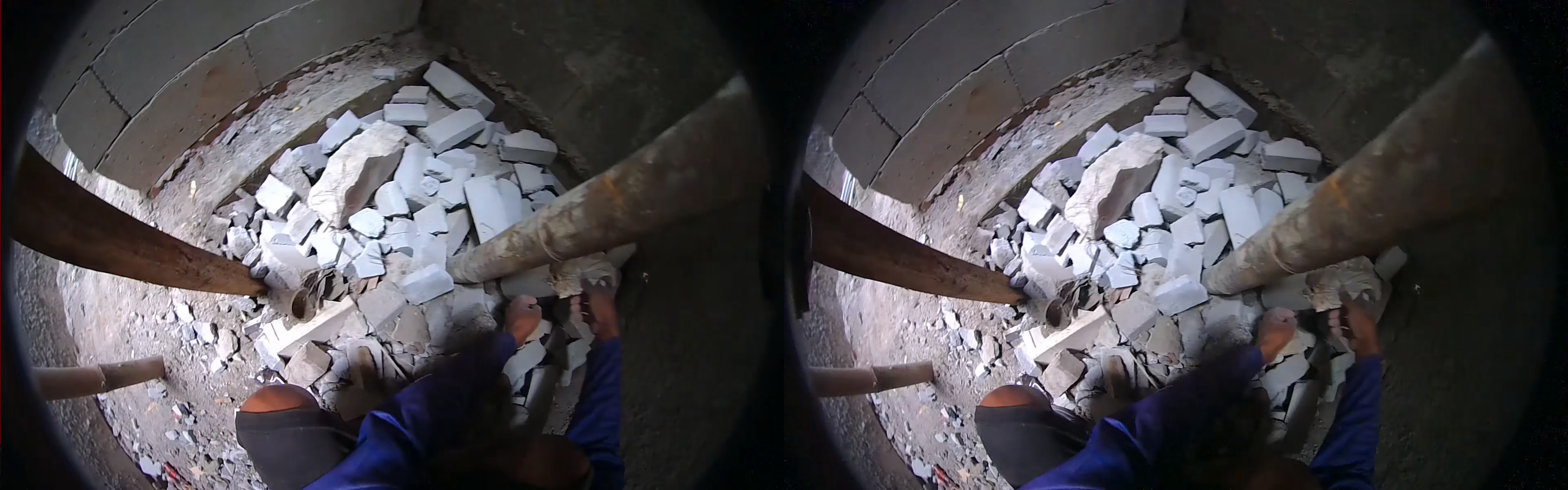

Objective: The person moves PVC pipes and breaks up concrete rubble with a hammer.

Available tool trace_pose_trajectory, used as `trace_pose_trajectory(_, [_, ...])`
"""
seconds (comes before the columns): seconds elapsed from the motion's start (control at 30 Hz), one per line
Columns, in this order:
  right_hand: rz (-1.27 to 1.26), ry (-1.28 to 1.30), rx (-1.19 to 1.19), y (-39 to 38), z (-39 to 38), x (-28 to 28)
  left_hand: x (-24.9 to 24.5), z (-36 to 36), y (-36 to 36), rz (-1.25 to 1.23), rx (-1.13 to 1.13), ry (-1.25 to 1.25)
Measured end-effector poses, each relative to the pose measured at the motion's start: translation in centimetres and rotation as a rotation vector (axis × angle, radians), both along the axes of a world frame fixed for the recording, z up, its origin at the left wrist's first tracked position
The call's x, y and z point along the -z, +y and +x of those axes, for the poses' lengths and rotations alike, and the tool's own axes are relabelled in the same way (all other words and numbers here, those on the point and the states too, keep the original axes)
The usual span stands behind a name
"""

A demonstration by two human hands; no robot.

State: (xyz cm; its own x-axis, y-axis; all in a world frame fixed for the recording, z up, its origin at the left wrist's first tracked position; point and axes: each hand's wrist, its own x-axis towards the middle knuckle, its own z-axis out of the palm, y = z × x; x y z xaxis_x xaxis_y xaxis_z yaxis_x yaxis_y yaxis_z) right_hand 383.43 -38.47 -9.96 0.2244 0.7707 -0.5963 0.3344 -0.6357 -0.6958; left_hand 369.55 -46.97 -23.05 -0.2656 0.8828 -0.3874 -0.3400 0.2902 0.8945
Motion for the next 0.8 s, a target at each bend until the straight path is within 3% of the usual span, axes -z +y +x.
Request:
trace_pose_trajectory(0.07, [-0.059, 0.035, -0.028, 0.1, 0.4, -2.5, -1.9, -1.3, -1.0, 0.010, -0.059, -0.116])
trace_pose_trajectory(0.1, [0.034, -0.069, 0.012, 0.2, 1.4, -2.7, -0.7, -1.1, -1.1, -0.008, -0.070, -0.121])
trace_pose_trajectory(0.13, [0.127, -0.166, 0.048, 0.6, 2.5, -2.7, 1.2, -0.8, -1.0, 0.144, -0.061, -0.051])
trace_pose_trajectory(0.17, [0.137, -0.211, -0.029, 1.6, 4.3, -2.4, 1.9, -0.9, -0.8, 0.163, -0.065, -0.033])
trace_pose_trajectory(0.23, [0.080, -0.018, -0.036, 3.4, 6.8, -2.8, 3.0, -1.3, -0.6, 0.201, -0.076, 0.002])
trace_pose_trajectory(0.27, [0.061, -0.022, -0.045, 3.5, 6.8, -2.5, 4.3, -1.1, -0.4, 0.293, 0.059, 0.164])
trace_pose_trajectory(0.33, [0.310, 0.089, -0.111, 3.2, 7.1, -2.1, 5.4, -0.3, -2.8, 0.292, 0.225, 0.115])
trace_pose_trajectory(0.37, [0.311, 0.093, -0.109, 2.8, 7.7, -2.2, 5.5, -0.2, -4.0, 0.291, 0.308, 0.093])
trace_pose_trajectory(0.47, [0.142, 0.080, -0.056, 1.4, 4.7, -2.0, 9.1, 2.3, -7.7, 0.478, 0.561, 0.932])
trace_pose_trajectory(0.53, [0.037, 0.086, -0.018, 1.2, 2.0, -0.9, 1.0, -7.0, -10.6, 0.666, 0.488, 0.701])
trace_pose_trajectory(0.7, [-0.165, 0.076, 0.046, 0.2, -2.5, -3.3, -8.4, -13.4, -15.6, 0.161, 0.537, 0.610])
trace_pose_trajectory(0.77, [-0.241, 0.062, 0.059, -1.2, -3.5, -6.1, -11.5, -14.9, -17.3, -0.177, 0.533, 0.356])
trace_pose_trajectory(0.8, [-0.282, 0.055, 0.056, -2.1, -3.9, -7.4, -13.1, -15.4, -17.9, -0.495, 0.319, -0.097])
